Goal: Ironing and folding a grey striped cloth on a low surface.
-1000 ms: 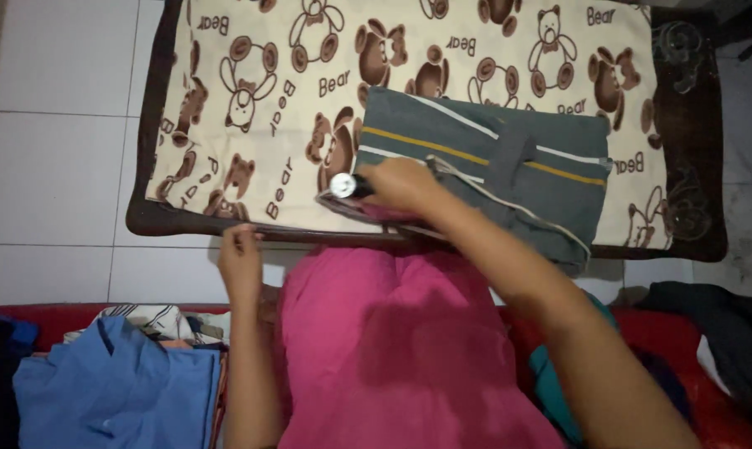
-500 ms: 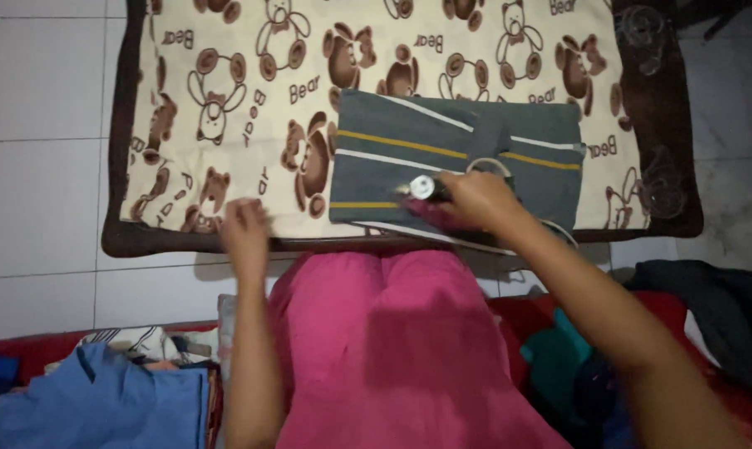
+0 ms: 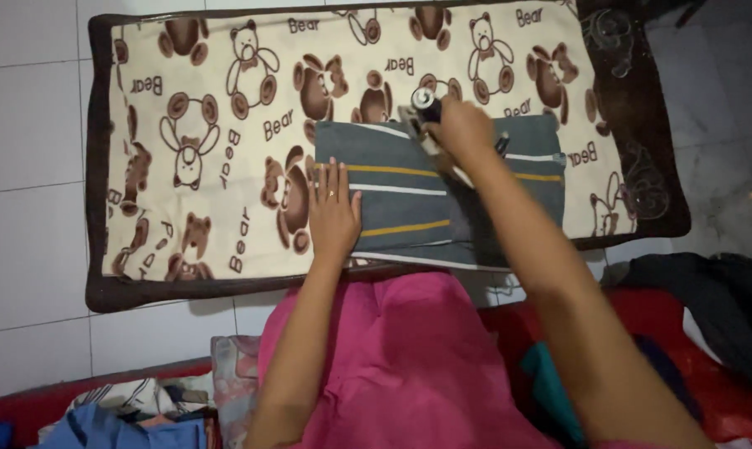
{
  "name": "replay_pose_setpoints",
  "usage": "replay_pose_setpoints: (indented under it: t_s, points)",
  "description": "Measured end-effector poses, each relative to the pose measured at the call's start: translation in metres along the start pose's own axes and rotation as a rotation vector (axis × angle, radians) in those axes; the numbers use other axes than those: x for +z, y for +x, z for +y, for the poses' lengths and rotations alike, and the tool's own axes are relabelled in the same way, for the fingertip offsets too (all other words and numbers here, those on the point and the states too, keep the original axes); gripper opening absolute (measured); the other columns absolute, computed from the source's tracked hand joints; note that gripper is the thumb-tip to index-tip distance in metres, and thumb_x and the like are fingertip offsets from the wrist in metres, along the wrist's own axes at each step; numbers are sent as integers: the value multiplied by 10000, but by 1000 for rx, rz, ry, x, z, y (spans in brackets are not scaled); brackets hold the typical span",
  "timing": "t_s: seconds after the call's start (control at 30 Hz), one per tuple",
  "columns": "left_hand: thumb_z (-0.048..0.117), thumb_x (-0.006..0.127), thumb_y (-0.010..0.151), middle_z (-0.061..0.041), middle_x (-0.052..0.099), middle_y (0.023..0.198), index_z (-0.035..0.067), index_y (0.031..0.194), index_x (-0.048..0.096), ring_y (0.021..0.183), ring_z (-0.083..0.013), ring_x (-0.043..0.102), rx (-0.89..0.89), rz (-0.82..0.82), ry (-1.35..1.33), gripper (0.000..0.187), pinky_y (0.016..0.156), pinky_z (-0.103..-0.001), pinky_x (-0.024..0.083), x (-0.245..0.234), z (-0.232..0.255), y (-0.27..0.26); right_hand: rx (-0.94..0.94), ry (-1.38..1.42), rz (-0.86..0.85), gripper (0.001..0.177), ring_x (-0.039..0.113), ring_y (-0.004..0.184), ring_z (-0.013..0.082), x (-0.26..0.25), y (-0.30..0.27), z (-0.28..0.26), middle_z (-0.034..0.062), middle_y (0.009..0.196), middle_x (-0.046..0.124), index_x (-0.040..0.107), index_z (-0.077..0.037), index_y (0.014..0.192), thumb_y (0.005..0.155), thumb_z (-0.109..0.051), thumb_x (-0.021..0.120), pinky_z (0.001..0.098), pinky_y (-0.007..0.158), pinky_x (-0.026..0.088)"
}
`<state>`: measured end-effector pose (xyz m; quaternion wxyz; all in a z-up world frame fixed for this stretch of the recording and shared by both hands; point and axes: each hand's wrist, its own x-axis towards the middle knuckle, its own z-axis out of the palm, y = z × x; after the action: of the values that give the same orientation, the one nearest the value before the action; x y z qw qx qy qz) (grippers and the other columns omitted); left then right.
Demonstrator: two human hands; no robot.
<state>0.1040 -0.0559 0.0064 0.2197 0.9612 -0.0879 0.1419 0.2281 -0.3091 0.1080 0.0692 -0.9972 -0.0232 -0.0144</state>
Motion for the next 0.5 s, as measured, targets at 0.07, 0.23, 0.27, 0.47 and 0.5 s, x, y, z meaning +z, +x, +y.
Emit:
replay_pose_setpoints:
  t_s: [0.07, 0.23, 0.27, 0.47, 0.5]
  points:
    - [335, 528, 1052, -165, 344, 1659, 8, 1554, 407, 1524, -355, 314, -4, -7, -5, 611, 1244, -510, 239, -2, 1, -1, -47, 14, 109, 608, 697, 844, 455, -7, 17, 13, 255, 898, 730, 664, -6, 1179, 738, -368, 875, 555, 664, 552]
    - [332, 522, 1055, -159, 344, 1655, 14, 1555, 409, 1529, -353, 318, -15, -18, -4, 604, 1252, -511, 235, -11, 4, 1, 138, -15, -37, 637, 706, 927, 443, -10, 38, 79, 267, 992, 725, 707, 11, 1126, 811, -520, 864, 539, 800, 565]
    - [334, 523, 1050, -156, 345, 1653, 16, 1553, 410, 1525, -354, 319, -23, -23, -4, 606, 1253, -511, 232, -12, 5, 0, 193, -65, -80, 688, 707, 940, 443, -11, 39, 93, 280, 1009, 718, 716, 24, 1119, 816, -576, 861, 532, 813, 570]
    - [338, 529, 1055, -151, 338, 1660, 20, 1561, 407, 1528, -347, 311, -24, -42, 14, 611, 1251, -522, 230, -9, 4, 0, 221, 13, -26, 705, 683, 905, 457, -16, -3, 176, 263, 1017, 717, 713, 10, 1170, 757, -537, 877, 533, 791, 546]
    - [338, 529, 1055, -151, 338, 1660, 20, 1561, 407, 1528, -347, 311, -23, -46, 12, 611, 1251, -522, 230, -8, 4, -1, 225, 13, -29, 705, 683, 905, 457, -13, -2, 184, 263, 1017, 717, 713, 10, 1170, 757, -537, 877, 533, 791, 546]
